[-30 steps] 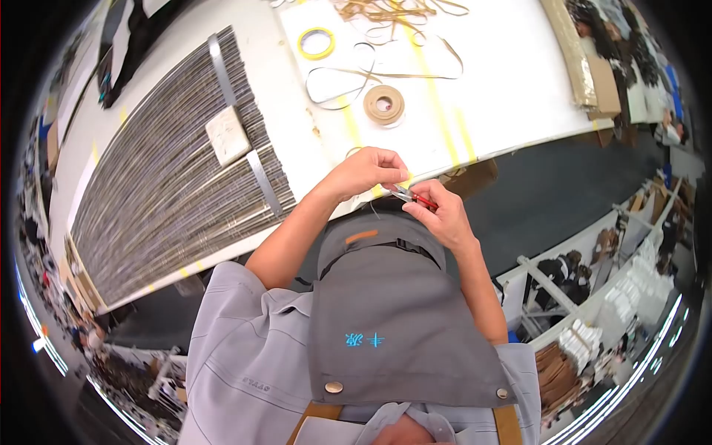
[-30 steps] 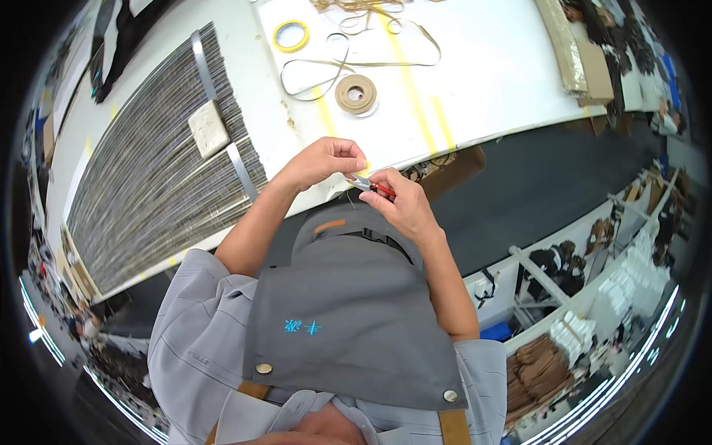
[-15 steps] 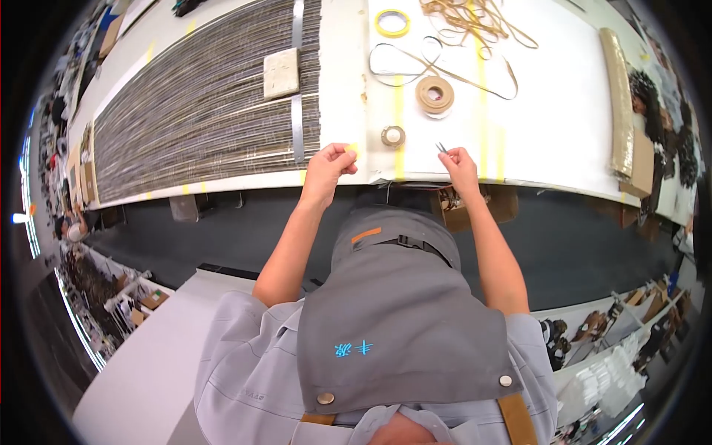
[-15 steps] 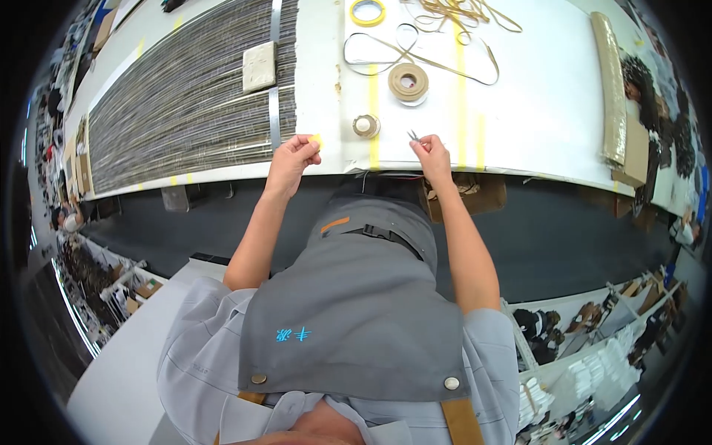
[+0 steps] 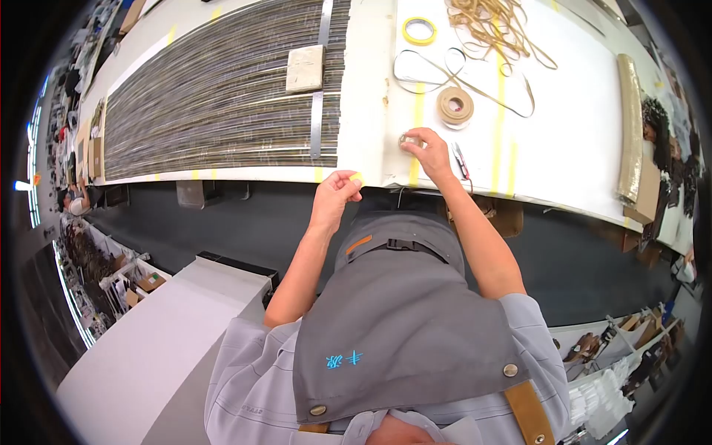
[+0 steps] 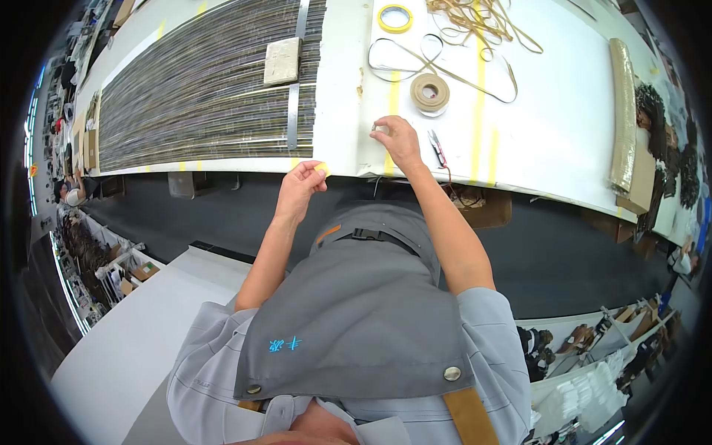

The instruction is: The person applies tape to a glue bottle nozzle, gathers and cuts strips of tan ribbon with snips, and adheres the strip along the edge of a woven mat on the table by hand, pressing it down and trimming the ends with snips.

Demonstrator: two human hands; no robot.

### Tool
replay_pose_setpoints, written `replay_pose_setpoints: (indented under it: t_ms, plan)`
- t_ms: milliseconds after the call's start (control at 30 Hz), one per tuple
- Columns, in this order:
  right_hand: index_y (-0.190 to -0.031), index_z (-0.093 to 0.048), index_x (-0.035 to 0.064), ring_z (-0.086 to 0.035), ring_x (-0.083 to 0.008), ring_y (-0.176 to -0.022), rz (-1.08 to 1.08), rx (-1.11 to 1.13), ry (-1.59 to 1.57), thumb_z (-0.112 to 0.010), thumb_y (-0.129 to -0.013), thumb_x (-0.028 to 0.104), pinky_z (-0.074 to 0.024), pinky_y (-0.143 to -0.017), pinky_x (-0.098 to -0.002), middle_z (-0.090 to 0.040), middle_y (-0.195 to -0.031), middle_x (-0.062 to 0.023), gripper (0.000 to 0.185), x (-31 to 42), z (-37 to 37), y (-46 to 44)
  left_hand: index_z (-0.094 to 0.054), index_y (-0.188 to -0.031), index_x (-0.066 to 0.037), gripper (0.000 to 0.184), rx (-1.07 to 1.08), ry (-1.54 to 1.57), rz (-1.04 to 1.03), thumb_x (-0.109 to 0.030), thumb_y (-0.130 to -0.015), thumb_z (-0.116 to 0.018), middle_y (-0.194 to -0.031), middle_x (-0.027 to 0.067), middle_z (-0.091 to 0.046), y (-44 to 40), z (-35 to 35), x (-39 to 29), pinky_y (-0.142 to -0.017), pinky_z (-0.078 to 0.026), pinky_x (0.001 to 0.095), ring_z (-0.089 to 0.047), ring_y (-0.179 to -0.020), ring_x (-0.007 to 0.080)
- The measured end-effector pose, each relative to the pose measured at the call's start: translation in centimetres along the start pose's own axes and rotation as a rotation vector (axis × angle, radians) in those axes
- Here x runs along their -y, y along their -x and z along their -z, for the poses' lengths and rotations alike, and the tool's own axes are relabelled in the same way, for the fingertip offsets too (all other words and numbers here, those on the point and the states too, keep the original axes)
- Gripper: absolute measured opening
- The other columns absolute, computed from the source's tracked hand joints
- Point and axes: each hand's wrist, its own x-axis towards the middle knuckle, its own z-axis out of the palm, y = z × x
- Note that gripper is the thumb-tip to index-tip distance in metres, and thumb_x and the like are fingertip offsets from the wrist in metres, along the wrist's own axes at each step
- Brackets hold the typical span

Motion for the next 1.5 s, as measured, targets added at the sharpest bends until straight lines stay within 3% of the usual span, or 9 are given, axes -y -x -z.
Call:
replay_pose_setpoints:
  t_ms: [100, 400, 467, 700, 800, 1033, 1500]
  plan:
    - [-0.097, -0.069, 0.0022, -0.062, -0.0177, -0.089, -0.176, -0.075, -0.100, -0.076, -0.073, 0.016, -0.0477, -0.082, -0.0280, -0.069, -0.096, -0.0083, 0.028, 0.3, -0.2, 0.3, -0.058, -0.104, -0.002, 0.021, -0.005, 0.021, -0.015, -0.013, -0.088, -0.067, -0.082, 0.0020, -0.060, -0.6, 1.1, -0.6, -0.068, -0.048, 0.0245, -0.058, -0.067, 0.0097]
    - [-0.096, -0.071, -0.0001, -0.064, -0.0101, -0.081, -0.265, -0.157, -0.328, -0.072, -0.079, 0.015, -0.0492, -0.077, -0.0239, -0.071, -0.087, -0.0058, 0.023, -0.3, 0.5, -0.7, -0.060, -0.097, -0.005, 0.012, -0.003, -0.035, -0.090, -0.014, -0.090, -0.065, -0.088, 0.0019, -0.061, -1.2, 0.8, -3.1, -0.070, -0.048, 0.0247, -0.059, -0.077, 0.0107]
    - [-0.096, -0.071, -0.0005, -0.064, -0.0104, -0.081, -0.256, -0.136, -0.359, -0.071, -0.080, 0.014, -0.0494, -0.077, -0.0239, -0.071, -0.086, -0.0062, 0.022, 0.8, 1.3, -0.1, -0.060, -0.094, -0.005, 0.014, 0.088, 0.140, -0.082, -0.014, -0.088, -0.068, -0.082, 0.0005, -0.061, -1.1, 0.4, -4.3, -0.069, -0.047, 0.0235, -0.057, -0.071, 0.0091]
    - [-0.103, -0.065, -0.0059, -0.062, -0.0127, -0.083, -0.216, -0.028, -0.536, -0.057, -0.094, 0.014, -0.0491, -0.078, -0.0263, -0.068, -0.089, -0.0076, 0.023, 12.4, 5.2, 3.1, -0.058, -0.098, -0.004, 0.014, 0.289, 0.203, -0.187, -0.012, -0.089, -0.065, -0.086, 0.0037, -0.061, 0.3, -3.8, -10.9, -0.072, -0.047, 0.0268, -0.057, -0.075, 0.0133]
    - [-0.104, -0.067, -0.0030, -0.060, -0.0083, -0.078, -0.093, 0.005, -0.704, -0.056, -0.096, 0.022, -0.0489, -0.071, -0.0232, -0.068, -0.082, -0.0045, 0.028, 15.5, 6.4, 4.2, -0.058, -0.096, -0.004, 0.012, 0.370, 0.202, -0.261, -0.011, -0.089, -0.065, -0.086, 0.0049, -0.062, 1.3, -6.0, -13.4, -0.074, -0.047, 0.0285, -0.058, -0.077, 0.0138]
    - [-0.102, -0.067, -0.0028, -0.060, -0.0088, -0.078, 0.034, -0.012, -0.532, -0.058, -0.095, 0.021, -0.0485, -0.073, -0.0239, -0.067, -0.081, -0.0044, 0.027, 19.3, 8.2, 6.4, -0.059, -0.096, -0.004, 0.010, 0.481, 0.224, -0.327, -0.008, -0.088, -0.064, -0.085, 0.0038, -0.062, 3.5, -8.6, -15.3, -0.072, -0.048, 0.0253, -0.059, -0.072, 0.0128]
    - [-0.101, -0.065, -0.0014, -0.057, -0.0082, -0.073, 0.038, 0.078, -0.389, -0.050, -0.096, 0.017, -0.0462, -0.068, -0.0234, -0.065, -0.078, -0.0038, 0.024, 19.6, 8.7, 8.1, -0.061, -0.096, -0.002, 0.011, 0.503, 0.203, -0.287, -0.009, -0.089, -0.064, -0.083, 0.0029, -0.062, 3.7, -9.9, -13.5, -0.069, -0.049, 0.0229, -0.058, -0.070, 0.0101]
